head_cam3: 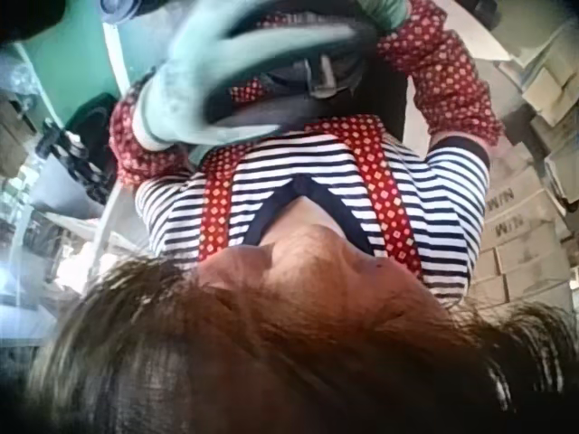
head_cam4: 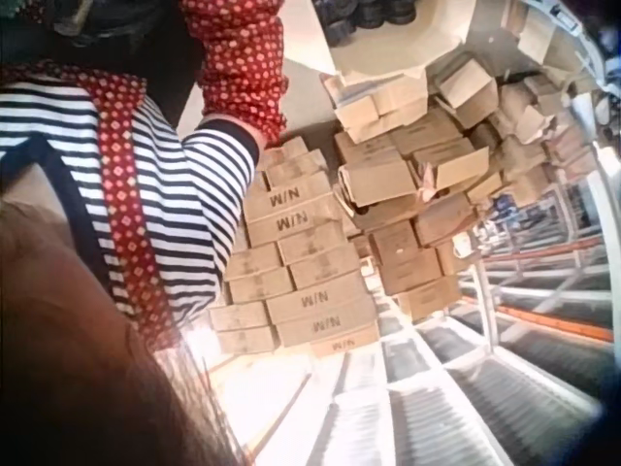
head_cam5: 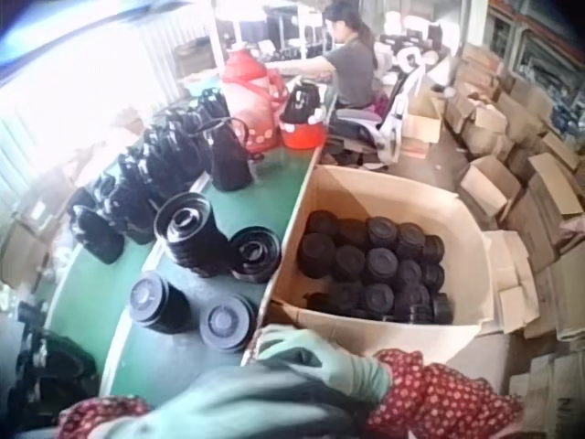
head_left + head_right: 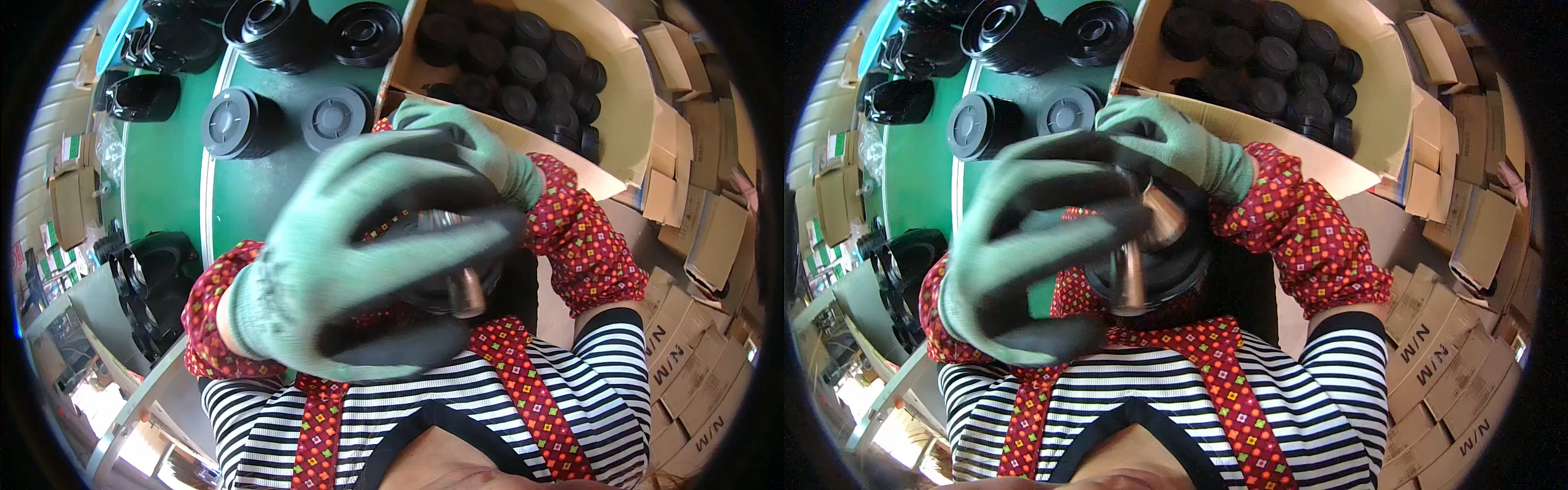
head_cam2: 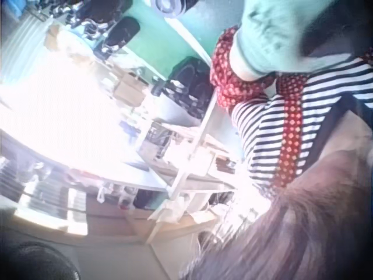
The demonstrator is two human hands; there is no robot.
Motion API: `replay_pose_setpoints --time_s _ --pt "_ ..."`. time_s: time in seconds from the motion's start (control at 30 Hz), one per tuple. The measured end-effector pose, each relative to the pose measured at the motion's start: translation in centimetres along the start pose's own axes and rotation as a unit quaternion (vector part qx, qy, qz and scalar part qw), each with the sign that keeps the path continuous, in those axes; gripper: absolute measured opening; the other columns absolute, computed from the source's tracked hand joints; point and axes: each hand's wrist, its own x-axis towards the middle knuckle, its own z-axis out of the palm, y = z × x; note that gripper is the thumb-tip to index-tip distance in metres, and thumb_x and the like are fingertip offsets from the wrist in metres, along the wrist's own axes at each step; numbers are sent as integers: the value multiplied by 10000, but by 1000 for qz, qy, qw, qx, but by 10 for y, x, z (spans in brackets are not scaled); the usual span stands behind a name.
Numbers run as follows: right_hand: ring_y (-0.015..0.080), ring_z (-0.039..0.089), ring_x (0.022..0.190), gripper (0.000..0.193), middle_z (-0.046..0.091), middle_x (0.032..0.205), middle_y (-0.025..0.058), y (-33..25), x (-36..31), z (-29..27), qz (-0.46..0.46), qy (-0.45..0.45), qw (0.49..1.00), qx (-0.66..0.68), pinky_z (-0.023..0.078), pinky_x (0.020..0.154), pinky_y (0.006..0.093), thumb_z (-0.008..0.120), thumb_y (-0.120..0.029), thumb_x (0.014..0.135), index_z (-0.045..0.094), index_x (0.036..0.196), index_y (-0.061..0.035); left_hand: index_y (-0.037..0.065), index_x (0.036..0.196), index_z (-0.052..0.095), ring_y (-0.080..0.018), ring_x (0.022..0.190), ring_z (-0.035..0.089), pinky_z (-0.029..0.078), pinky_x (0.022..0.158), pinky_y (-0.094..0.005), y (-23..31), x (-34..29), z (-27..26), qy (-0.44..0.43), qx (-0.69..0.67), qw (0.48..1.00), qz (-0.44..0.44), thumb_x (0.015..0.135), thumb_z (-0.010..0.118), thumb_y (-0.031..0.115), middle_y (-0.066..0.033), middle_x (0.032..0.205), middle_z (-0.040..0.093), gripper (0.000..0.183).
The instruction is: The person assembles black electric kettles at a workstation. They pick up a kettle body, insert a metal rod into the base, place a lid on top, and then set the assembled unit aside. This process is repeated for multiple kettles.
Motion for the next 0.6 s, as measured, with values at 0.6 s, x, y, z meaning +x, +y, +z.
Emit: replay_pose_setpoints --time_s 0.6 --pt "326 602 1234 332 640 1296 160 2 -25 41 -138 -86 985 -65 469 1103 406 710 -162 917 711 1219 -22 79 1251 718 -303 944 687 548 866 -437 31 40 111 -16 100 991 -88 875 749 331 -104 1050 690 453"
